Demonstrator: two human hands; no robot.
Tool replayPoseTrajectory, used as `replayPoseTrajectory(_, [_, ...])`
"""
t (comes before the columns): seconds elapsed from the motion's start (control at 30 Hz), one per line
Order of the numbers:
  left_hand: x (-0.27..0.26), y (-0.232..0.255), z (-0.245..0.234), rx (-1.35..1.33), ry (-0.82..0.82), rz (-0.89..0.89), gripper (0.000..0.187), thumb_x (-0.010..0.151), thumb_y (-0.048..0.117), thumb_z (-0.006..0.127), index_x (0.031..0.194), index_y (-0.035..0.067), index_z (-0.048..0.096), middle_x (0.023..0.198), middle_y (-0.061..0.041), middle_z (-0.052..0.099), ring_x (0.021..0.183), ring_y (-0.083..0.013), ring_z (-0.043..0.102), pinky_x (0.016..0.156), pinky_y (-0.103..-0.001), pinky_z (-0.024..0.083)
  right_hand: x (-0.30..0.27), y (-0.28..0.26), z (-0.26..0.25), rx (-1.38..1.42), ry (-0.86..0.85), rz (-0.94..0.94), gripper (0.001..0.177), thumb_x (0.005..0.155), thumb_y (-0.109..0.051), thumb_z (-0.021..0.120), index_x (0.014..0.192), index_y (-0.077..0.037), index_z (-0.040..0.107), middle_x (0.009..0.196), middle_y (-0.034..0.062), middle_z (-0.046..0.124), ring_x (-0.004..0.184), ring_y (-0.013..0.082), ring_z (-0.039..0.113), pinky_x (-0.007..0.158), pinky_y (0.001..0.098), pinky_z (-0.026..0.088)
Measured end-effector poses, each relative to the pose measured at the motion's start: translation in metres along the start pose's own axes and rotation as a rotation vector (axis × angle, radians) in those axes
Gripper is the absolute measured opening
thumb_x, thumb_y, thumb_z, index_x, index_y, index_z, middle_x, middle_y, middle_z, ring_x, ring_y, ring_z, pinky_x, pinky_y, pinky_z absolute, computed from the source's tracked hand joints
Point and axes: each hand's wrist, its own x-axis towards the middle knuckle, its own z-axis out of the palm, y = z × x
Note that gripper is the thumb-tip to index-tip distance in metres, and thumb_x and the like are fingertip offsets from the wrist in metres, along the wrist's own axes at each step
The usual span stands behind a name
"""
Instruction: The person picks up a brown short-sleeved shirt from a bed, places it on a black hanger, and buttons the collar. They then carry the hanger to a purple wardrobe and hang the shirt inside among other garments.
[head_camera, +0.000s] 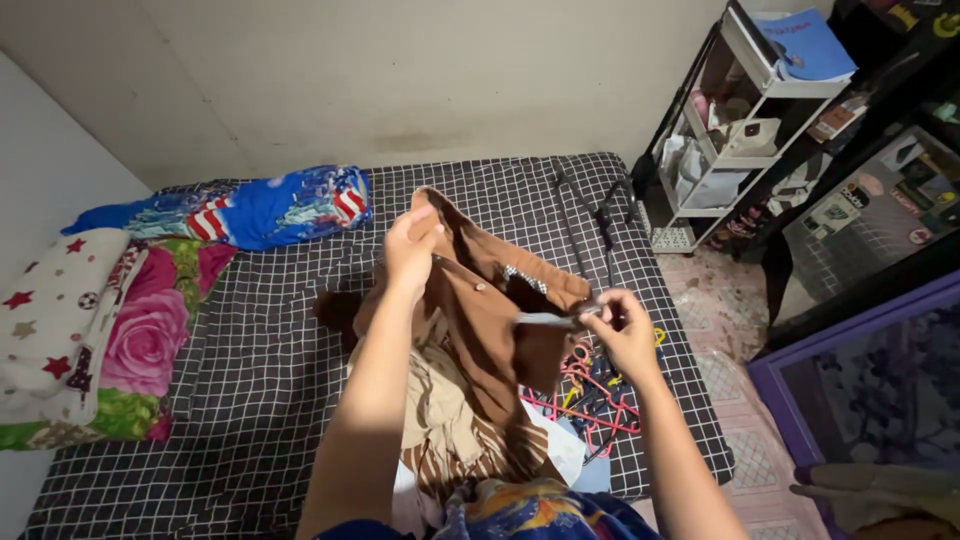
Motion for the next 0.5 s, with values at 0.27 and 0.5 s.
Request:
replayPoseTrajectory(0.27, [0.020,0.007,-0.012,0.190,-0.090,0.225,0.036,0.075,0.007,0.083,0.110,0.014,0.079,0.116,-0.009,0.069,0.121,-0.0305,0.063,0.109,-0.040,0.045,0.012,-0.015,-0.023,0.191,-0.074,0.054,0.039,0.104,-0.010,0.050,0.143,-0.008,0.048,0.055,0.0020,0.051,0.039,0.0091,0.044,0.037,0.0204,0.034])
replayPoseTrajectory(0.5, [0.042,0.031,-0.044,0.388,-0.259,0.226,0.039,0.070,0.006,0.073,0.105,0.021,0.081,0.114,-0.005,0.074,0.118,-0.0264,0.065,0.106,-0.036,0.046,0.014,-0.003,-0.063,0.498,-0.342,0.179,0.036,0.104,-0.013,0.043,0.131,0.004,0.060,0.047,0.0004,0.034,0.031,0.0076,0.029,0.027,0.0224,0.022])
